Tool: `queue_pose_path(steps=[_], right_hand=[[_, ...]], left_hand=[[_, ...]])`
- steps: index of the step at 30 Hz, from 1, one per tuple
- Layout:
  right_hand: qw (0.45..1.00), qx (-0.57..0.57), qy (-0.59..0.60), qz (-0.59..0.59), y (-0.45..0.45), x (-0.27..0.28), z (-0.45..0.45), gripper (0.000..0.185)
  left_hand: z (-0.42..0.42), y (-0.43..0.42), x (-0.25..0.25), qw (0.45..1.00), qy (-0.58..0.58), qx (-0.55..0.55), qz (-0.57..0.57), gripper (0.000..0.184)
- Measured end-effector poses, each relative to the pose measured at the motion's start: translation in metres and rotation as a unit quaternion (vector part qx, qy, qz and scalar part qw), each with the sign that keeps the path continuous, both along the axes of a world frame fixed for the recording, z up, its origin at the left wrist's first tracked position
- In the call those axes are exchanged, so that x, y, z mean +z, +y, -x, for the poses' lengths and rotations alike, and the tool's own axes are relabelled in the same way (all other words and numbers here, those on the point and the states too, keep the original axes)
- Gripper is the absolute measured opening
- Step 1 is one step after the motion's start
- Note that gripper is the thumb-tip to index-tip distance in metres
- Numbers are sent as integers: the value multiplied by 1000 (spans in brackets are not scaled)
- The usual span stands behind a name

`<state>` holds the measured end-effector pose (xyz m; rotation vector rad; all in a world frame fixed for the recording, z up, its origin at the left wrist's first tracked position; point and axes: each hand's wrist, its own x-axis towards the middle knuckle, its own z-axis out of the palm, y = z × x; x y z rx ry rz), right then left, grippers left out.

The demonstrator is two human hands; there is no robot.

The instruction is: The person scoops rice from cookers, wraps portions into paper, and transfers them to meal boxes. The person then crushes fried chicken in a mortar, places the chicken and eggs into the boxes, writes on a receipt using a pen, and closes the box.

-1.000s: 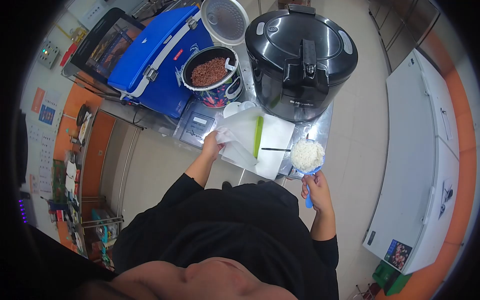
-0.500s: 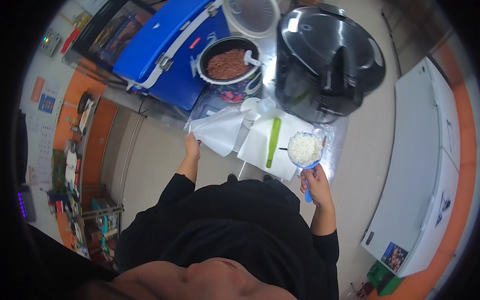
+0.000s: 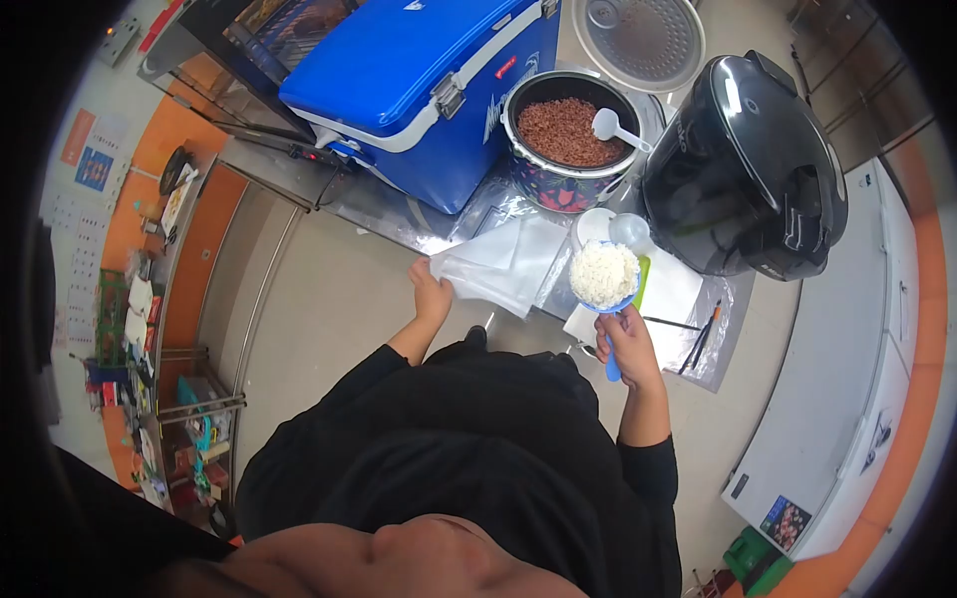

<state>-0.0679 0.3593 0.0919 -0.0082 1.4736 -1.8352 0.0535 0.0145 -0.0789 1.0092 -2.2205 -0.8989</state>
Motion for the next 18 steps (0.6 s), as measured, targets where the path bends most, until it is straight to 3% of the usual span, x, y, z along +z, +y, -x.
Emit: queue_pose_path(steps=[1, 3, 7, 9, 13, 15, 18], right_hand=[[1000, -9, 0, -5, -12, -2, -8, 21], [999, -36, -16, 0, -31, -6, -22, 22], [996, -83, -21, 2, -62, -12, -44, 23], [995, -98, -19, -13, -72, -7, -50, 23], [993, -116, -20, -25, -79, -18, -54, 23], [994, -105, -10, -31, -83, -21, -51, 22], [994, -104, -4, -40, -91, -32, -44, 20]], left_hand=[[-4, -3, 10, 1000, 0, -9, -5, 36], [-11, -11, 28, 972, -162, -167, -34, 38], [-17, -27, 20, 946, -105, -304, 27, 50], [-9, -27, 39, 908, -212, -360, 38, 68], [18, -26, 60, 865, -312, -393, 14, 81], [32, -26, 45, 919, -213, -328, -52, 79], [40, -32, 20, 922, -197, -329, -48, 81]])
